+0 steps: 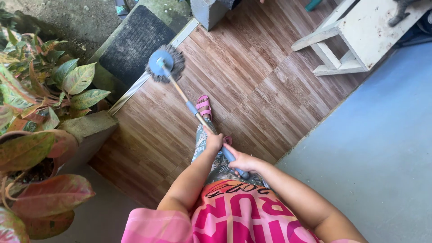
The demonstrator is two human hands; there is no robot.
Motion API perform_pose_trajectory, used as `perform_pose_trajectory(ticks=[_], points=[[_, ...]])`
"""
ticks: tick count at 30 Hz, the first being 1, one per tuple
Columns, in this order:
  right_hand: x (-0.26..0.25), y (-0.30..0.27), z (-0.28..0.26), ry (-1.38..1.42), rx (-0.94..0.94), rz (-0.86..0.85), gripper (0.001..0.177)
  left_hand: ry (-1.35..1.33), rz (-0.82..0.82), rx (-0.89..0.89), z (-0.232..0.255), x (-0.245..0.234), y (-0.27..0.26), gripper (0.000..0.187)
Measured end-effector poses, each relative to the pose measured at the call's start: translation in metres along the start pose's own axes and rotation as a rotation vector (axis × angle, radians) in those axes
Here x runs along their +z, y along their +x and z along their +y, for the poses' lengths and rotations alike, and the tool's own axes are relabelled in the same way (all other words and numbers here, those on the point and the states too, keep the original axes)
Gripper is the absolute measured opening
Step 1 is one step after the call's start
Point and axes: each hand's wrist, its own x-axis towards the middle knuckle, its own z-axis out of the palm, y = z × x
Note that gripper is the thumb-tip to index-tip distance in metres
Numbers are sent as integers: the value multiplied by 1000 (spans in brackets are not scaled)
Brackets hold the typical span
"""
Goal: The recorder mops the tiled floor of an entryway area, moving small furniture and stools to reach all spots.
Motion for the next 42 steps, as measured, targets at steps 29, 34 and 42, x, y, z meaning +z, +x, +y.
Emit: perform_pose_trajectory(ticks=[29, 34, 42], points=[[-38, -31, 58, 699, -91, 98, 74, 139, -89, 74, 44, 44, -11, 122], [-14, -51, 82, 940, -229, 200, 75, 399, -228, 231, 69, 69, -24, 124], [14, -94, 124, 1204, -292, 324, 76, 579, -511, 216, 88, 105, -96, 119]])
